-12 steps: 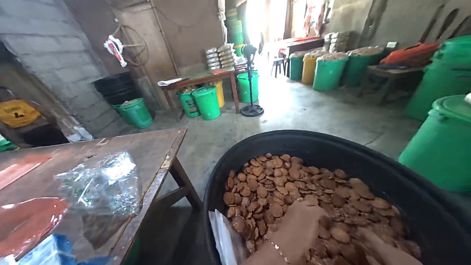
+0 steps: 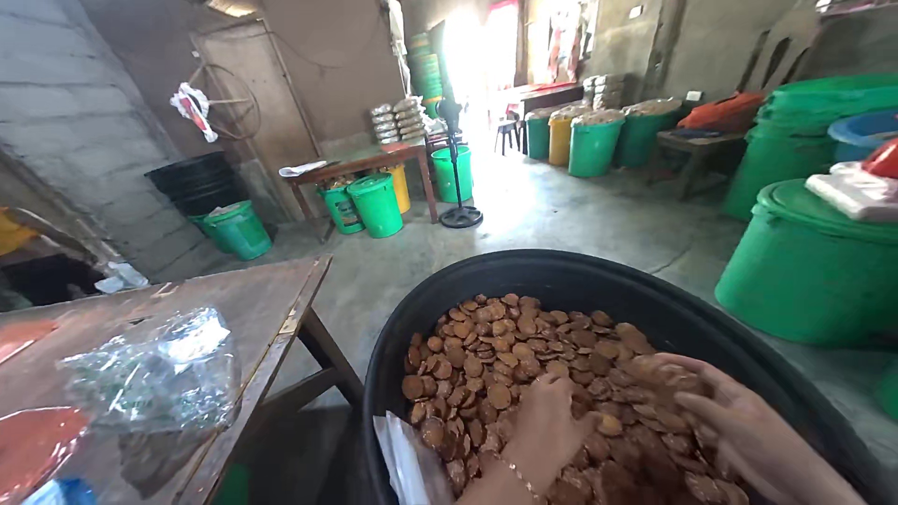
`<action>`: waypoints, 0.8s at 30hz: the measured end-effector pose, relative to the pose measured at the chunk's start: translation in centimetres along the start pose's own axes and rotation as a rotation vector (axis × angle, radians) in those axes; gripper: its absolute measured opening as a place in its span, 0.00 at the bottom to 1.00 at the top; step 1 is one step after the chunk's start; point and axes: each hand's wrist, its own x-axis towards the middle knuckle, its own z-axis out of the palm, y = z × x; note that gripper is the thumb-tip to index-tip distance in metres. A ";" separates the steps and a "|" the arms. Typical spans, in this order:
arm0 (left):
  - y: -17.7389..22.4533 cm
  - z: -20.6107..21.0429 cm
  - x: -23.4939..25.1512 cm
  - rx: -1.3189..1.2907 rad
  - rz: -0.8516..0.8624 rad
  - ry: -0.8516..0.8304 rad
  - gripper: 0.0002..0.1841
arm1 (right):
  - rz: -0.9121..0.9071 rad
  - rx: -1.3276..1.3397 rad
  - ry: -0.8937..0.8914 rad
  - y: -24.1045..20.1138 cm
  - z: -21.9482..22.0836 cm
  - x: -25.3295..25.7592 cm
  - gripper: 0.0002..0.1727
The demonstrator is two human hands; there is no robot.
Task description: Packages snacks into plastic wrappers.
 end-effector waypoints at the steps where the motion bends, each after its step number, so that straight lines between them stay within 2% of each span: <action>1: 0.2 0.1 0.1 -0.007 0.005 0.013 0.20 | -0.084 -0.146 -0.094 -0.9 1.1 -0.8 0.29; 3: 0.5 0.5 -0.2 -0.057 0.065 0.052 0.20 | -0.316 -0.554 -0.196 -2.5 3.9 -2.5 0.25; 5: 0.9 1.1 -0.6 -0.099 0.153 0.096 0.22 | -0.470 -0.883 -0.155 -2.7 6.3 -3.3 0.20; 6: 1.1 1.5 -0.7 -0.094 0.194 0.146 0.23 | -0.465 -1.001 -0.128 -2.7 7.0 -3.4 0.15; 7: 1.4 1.8 -0.8 -0.066 0.223 0.184 0.24 | -0.378 -1.073 -0.132 -3.3 7.4 -3.4 0.12; 9: 2.0 2.5 -1.2 0.016 0.350 0.274 0.25 | 0.007 -1.034 -0.245 -6.0 7.3 -2.9 0.15; 10: 2.2 2.9 -1.4 0.046 0.491 0.349 0.23 | 0.126 -0.933 -0.247 -6.6 6.7 -2.6 0.18; 11: 2.4 3.0 -1.8 0.056 0.643 0.407 0.22 | 0.139 -0.835 -0.189 -6.4 6.0 -2.7 0.20; 12: 2.4 2.8 -1.9 0.046 0.772 0.473 0.20 | 0.061 -0.770 -0.108 -5.8 5.2 -2.9 0.23; 13: 1.9 2.3 -1.8 0.003 0.844 0.541 0.18 | -0.081 -0.756 -0.030 -5.2 4.4 -3.1 0.24; 14: 1.1 1.8 -1.6 -0.083 0.840 0.559 0.16 | -0.228 -0.754 0.013 -5.1 3.5 -3.4 0.23; 15: 0.1 0.9 -1.6 -0.220 0.770 0.486 0.19 | -0.321 -0.756 -0.004 -5.7 2.4 -3.6 0.22; 16: -1.0 0.0 -1.3 -0.410 0.662 0.334 0.26 | -0.378 -0.755 -0.054 -6.8 1.5 -3.8 0.20; 17: -2.2 -0.7 -0.9 -0.687 0.554 0.105 0.31 | -0.432 -0.759 -0.126 -7.9 1.0 -4.0 0.19; 18: -3.2 -0.7 -0.4 -0.978 0.483 -0.129 0.29 | -0.488 -0.742 -0.183 -8.8 1.0 -4.2 0.18; 20: -3.9 -0.2 0.1 -1.250 0.421 -0.468 0.30 | -0.579 -0.646 -0.168 -9.7 1.6 -4.2 0.15; 22: -3.5 0.0 -0.1 -1.339 0.424 -0.540 0.29 | -0.573 -0.500 -0.032 -9.1 1.6 -3.5 0.09; 24: -3.5 0.0 -0.1 -1.482 0.412 -0.461 0.25 | -0.368 -0.605 -0.026 -6.6 0.7 -2.7 0.08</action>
